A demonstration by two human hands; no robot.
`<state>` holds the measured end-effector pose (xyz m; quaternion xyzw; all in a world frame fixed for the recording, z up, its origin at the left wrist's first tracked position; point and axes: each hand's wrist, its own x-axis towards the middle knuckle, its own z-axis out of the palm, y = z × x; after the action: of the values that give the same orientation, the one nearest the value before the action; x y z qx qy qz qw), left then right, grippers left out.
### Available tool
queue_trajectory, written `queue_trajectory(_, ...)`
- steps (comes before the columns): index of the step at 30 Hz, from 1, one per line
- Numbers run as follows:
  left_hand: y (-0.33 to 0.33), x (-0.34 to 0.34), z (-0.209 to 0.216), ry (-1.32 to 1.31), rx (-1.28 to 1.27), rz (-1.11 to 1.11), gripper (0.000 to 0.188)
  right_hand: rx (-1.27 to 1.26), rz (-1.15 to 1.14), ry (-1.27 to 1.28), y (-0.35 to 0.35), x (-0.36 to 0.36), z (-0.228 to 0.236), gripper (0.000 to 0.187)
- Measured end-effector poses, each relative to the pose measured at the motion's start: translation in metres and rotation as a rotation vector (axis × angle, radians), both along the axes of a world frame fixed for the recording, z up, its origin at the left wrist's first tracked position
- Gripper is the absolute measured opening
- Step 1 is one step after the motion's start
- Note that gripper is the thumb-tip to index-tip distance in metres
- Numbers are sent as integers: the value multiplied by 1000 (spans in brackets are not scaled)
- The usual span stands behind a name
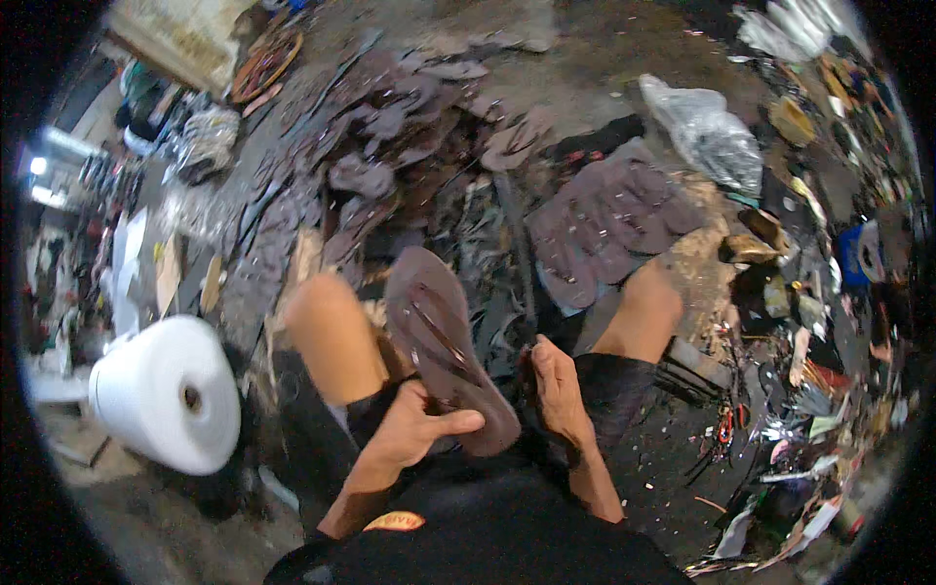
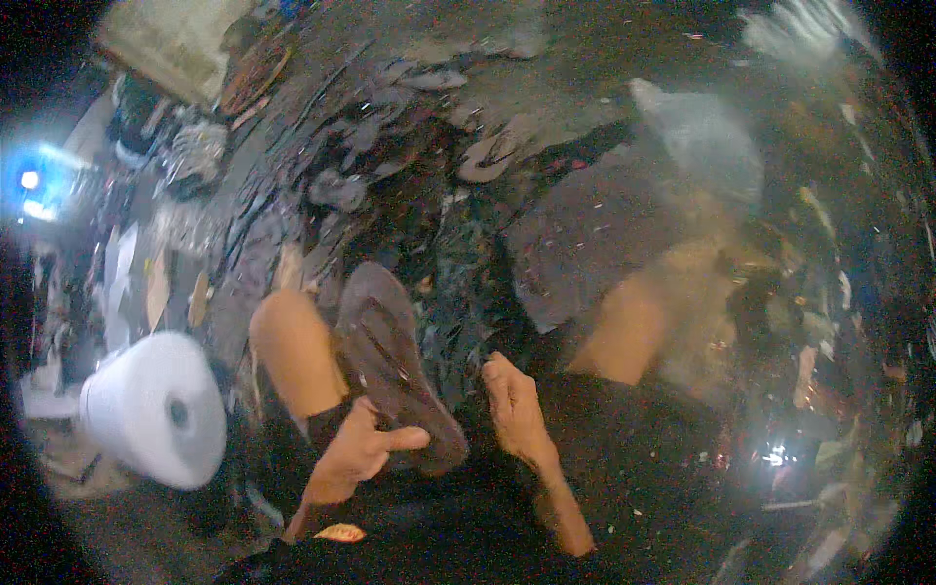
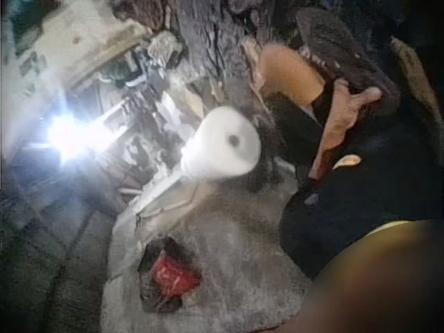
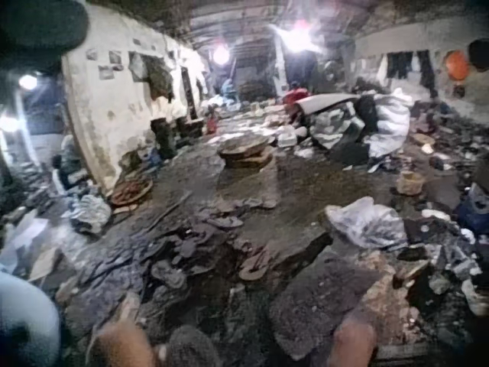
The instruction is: The person sits on the floor and uses a curved blade to trim excess material from the edges of brown sandals. They repeatedly pick up sandals, scrape the edges, and place them back into a pile.
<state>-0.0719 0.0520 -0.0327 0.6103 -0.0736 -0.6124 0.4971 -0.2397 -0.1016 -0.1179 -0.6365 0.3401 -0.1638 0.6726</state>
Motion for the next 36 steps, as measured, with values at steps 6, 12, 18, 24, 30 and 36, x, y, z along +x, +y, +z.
queue_trajectory(6,-153,77,-4,170,-457,747,54,180,-472,-6,-25,-87,-11,51)
queue_trajectory(12,-195,-39,-269,531,191,235,134,257,-720,-136,-18,-104,-3,45)
queue_trajectory(18,-210,-32,-245,-609,-15,372,113,317,-491,-74,24,-71,-1,32)
queue_trajectory(24,-130,5,-172,-417,-10,545,80,82,-355,19,46,-55,15,26)
queue_trajectory(30,-106,21,-194,-112,-71,536,61,-49,-191,212,19,-30,7,33)
queue_trajectory(36,-99,23,-172,-13,174,617,36,-163,32,459,14,-26,-13,39)
